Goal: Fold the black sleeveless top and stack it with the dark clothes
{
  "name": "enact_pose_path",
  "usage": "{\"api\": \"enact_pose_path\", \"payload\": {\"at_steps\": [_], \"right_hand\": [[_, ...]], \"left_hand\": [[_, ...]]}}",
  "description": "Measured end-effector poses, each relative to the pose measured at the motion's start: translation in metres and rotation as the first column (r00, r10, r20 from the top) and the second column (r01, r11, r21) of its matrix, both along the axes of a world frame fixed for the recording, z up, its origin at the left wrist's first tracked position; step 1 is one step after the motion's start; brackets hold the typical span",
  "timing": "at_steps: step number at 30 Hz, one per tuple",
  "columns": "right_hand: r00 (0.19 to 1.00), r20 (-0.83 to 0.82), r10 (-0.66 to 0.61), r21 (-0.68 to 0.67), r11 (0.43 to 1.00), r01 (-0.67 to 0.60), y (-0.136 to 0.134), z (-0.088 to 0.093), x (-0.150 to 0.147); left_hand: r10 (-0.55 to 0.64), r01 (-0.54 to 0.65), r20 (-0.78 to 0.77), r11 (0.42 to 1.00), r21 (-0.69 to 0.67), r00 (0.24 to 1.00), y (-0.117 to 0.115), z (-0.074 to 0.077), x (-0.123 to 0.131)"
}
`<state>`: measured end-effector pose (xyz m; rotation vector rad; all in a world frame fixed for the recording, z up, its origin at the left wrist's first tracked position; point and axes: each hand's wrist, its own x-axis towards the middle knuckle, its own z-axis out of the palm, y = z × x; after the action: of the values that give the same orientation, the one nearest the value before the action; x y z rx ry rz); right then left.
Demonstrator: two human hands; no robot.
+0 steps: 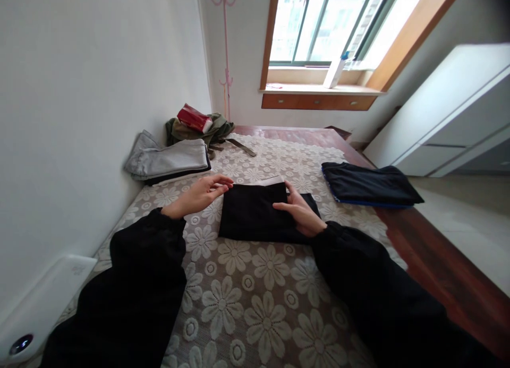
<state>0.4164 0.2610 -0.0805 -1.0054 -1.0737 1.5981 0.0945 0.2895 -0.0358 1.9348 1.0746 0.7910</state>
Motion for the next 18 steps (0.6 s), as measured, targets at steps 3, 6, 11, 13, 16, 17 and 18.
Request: {"api": "enact_pose_path", "payload": {"at_steps": [3,6,11,13,16,17,18], "right_hand": [[0.998,0.065,0.017,0.067,0.998,-0.022,0.004,0.036,0.027],[0.977,0.203,0.071,0.058,0.995,-0.085,0.009,0.063,0.060],[0.843,0.486,0.229,0.045,0.957,-0.286,0.024,0.069,0.101],[0.752,0.597,0.278,0.037,0.927,-0.372,0.030,0.065,0.112],[0.646,0.690,0.328,0.023,0.882,-0.472,0.038,0.056,0.124],[0.626,0.709,0.325,0.037,0.870,-0.492,0.040,0.053,0.127],[0.612,0.730,0.305,0.060,0.863,-0.502,0.041,0.049,0.130]], "left_hand": [[0.051,-0.047,-0.048,0.994,0.095,0.998,-0.008,-0.001,0.013],[0.060,-0.047,-0.081,0.987,0.152,0.995,-0.015,-0.006,0.026],[-0.058,0.082,-0.112,0.972,0.221,0.992,-0.023,-0.030,0.046],[-0.116,0.161,-0.209,0.964,0.214,0.971,-0.025,-0.044,0.052],[-0.145,0.229,-0.397,0.958,0.173,0.906,-0.027,-0.064,0.056],[-0.146,0.240,-0.443,0.957,0.163,0.885,-0.027,-0.068,0.057],[-0.147,0.248,-0.474,0.956,0.159,0.868,-0.027,-0.072,0.057]]}}
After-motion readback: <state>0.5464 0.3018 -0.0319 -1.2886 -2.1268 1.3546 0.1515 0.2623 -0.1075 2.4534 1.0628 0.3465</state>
